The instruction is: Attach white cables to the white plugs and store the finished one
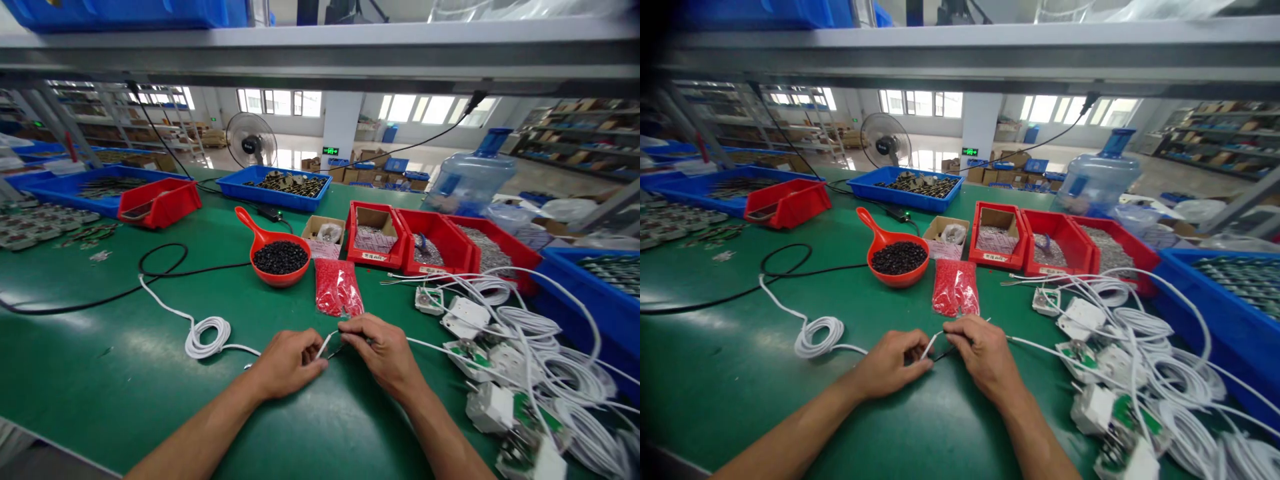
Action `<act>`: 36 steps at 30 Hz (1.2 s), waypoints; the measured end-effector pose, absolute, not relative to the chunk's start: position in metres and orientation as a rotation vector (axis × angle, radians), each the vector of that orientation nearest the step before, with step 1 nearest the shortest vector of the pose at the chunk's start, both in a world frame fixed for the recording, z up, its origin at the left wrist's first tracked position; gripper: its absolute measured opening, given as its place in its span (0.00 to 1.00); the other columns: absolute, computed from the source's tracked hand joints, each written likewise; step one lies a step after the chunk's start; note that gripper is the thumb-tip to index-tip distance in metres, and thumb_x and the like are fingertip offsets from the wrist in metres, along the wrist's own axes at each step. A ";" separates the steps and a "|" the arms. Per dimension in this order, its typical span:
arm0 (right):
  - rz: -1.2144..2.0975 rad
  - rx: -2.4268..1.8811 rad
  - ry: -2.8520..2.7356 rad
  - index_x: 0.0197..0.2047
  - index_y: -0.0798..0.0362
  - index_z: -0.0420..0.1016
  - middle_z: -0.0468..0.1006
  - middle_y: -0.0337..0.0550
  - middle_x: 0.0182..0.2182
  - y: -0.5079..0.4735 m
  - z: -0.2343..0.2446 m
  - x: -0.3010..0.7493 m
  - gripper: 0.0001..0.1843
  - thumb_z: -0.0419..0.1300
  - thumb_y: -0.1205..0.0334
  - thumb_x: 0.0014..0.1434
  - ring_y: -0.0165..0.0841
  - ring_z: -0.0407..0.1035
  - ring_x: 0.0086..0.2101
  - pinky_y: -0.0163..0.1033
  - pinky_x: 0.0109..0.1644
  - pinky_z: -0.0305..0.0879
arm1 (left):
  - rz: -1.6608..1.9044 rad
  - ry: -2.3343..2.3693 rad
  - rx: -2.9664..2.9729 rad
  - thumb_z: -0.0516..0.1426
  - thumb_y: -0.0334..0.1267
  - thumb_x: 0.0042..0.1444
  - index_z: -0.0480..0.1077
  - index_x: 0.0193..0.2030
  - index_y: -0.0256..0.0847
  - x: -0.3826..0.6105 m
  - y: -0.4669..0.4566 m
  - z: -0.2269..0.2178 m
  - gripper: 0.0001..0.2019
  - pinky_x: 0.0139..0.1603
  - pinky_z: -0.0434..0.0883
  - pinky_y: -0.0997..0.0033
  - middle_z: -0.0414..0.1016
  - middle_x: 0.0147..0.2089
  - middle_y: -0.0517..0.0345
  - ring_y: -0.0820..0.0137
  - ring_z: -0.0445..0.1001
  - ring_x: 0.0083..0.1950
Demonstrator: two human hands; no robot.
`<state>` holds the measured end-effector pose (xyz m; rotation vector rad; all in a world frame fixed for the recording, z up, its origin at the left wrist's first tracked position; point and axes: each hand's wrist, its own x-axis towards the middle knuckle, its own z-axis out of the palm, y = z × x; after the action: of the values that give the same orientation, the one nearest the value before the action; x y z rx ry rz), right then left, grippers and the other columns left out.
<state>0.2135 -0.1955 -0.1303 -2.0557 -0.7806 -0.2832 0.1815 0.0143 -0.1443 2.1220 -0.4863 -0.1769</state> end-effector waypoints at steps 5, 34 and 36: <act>-0.230 -2.067 -0.849 0.42 0.50 0.77 0.78 0.41 0.36 -0.199 -0.131 0.214 0.07 0.60 0.68 0.61 0.33 0.73 0.38 0.37 0.43 0.68 | -0.123 -0.597 2.091 0.49 0.38 0.65 0.74 0.45 0.41 0.185 0.017 -0.142 0.13 0.36 0.65 0.79 0.76 0.35 0.58 0.74 0.72 0.32; -0.320 -2.385 -1.065 0.40 0.51 0.75 0.76 0.43 0.34 -0.188 -0.125 0.206 0.05 0.59 0.61 0.64 0.36 0.66 0.37 0.43 0.44 0.56 | -0.056 -0.705 2.276 0.50 0.36 0.65 0.72 0.38 0.38 0.187 0.030 -0.140 0.11 0.39 0.63 0.78 0.74 0.35 0.58 0.73 0.71 0.36; -0.330 -2.407 -1.099 0.40 0.50 0.76 0.75 0.43 0.33 -0.185 -0.127 0.204 0.06 0.58 0.60 0.64 0.37 0.65 0.37 0.44 0.44 0.54 | -0.051 -0.768 2.305 0.48 0.38 0.66 0.72 0.38 0.37 0.188 0.031 -0.145 0.13 0.39 0.63 0.78 0.73 0.35 0.57 0.73 0.71 0.36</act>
<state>0.2043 -0.1845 -0.1270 -2.4069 -1.0994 -0.3297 0.1882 0.0309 -0.1448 2.3050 -0.7680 -0.0506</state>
